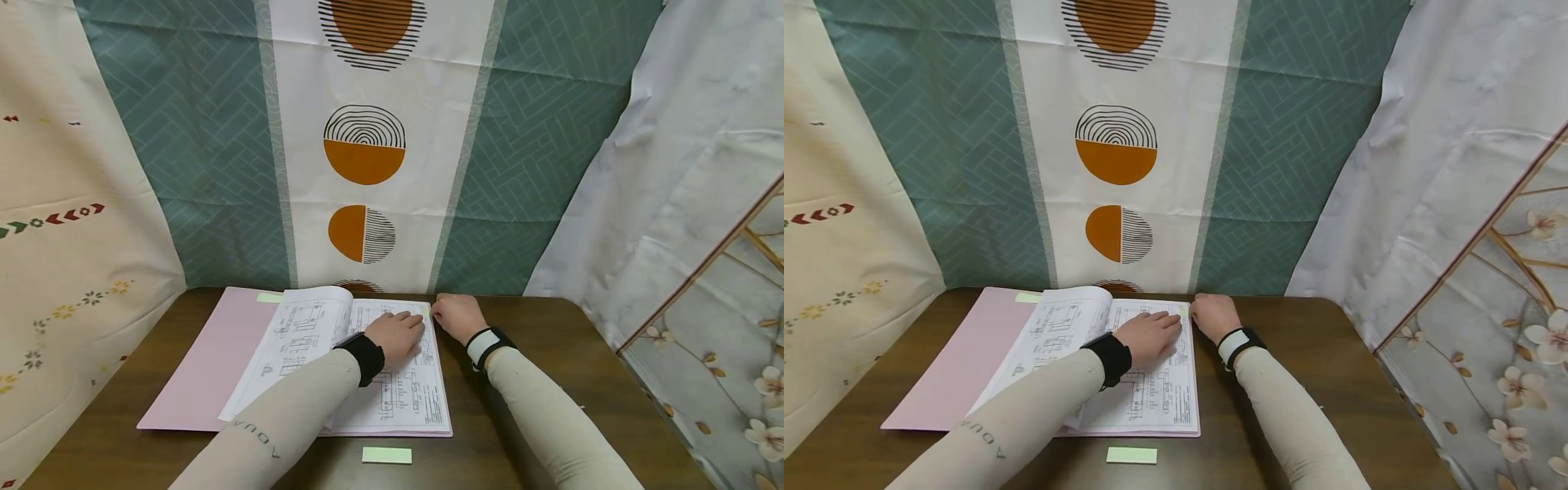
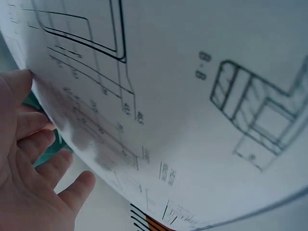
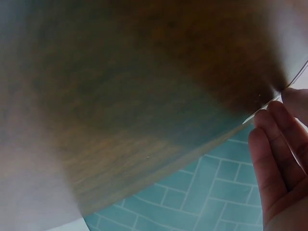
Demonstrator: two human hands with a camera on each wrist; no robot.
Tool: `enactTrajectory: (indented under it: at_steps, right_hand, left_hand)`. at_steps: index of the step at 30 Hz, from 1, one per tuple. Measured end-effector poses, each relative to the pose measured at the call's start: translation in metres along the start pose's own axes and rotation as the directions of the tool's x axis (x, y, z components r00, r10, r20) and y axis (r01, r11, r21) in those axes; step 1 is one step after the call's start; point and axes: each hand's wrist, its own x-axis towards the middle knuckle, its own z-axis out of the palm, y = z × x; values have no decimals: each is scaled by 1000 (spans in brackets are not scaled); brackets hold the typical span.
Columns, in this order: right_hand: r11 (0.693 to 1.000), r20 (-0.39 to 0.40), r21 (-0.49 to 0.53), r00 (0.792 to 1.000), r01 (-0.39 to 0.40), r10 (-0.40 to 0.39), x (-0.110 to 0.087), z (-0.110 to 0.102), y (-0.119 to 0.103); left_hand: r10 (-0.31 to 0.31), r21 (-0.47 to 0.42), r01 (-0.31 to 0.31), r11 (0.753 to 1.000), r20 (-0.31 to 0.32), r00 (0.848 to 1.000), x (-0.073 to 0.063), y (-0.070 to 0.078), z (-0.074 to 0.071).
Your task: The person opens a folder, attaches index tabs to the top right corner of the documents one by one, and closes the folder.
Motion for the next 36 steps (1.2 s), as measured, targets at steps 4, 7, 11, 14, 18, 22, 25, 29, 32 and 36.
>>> enactTrajectory:
  at_steps: [4, 7, 11, 14, 18, 22, 25, 29, 32, 36]
  right_hand:
    - [1000, 4, 19, 1000, -1, 1, 0, -1, 0]
    - [1000, 20, 22, 1000, -5, 5, 1, -2, -1]
    - [1000, 58, 16, 998, -23, 22, 2, -2, 0]
    - [999, 89, 14, 995, -36, 35, 3, -2, 0]
    - [999, 104, 14, 994, -45, 43, 4, -3, -1]
    - [999, 100, 4, 994, -38, 38, 4, -4, -1]
    - [999, 100, -2, 994, -34, 34, 3, -5, 0]
    - [999, 100, 0, 994, -38, 37, 3, -5, -1]
    - [999, 93, 12, 995, -41, 39, 3, -5, -1]
    - [999, 93, 18, 995, -46, 44, 2, -6, -2]
  left_hand:
    - [5, -20, -5, 1000, 16, 1000, 2, 0, -4]
    - [10, -27, -10, 1000, 1, 1000, 6, 0, -2]
    - [-13, -66, 13, 998, 3, 1000, 13, -3, 4]
    - [-40, -105, 44, 994, 34, 999, 17, -6, 7]
    - [-72, -131, 79, 988, 58, 996, 20, -7, 1]
    - [-108, -152, 120, 981, 83, 991, 22, -6, -3]
    - [-138, -163, 153, 975, 104, 985, 27, -8, 1]
    - [-166, -177, 182, 967, 103, 981, 32, -9, 5]
    - [-162, -173, 177, 969, 94, 982, 30, -8, 2]
    - [-125, -117, 132, 984, 58, 990, 26, -6, 5]
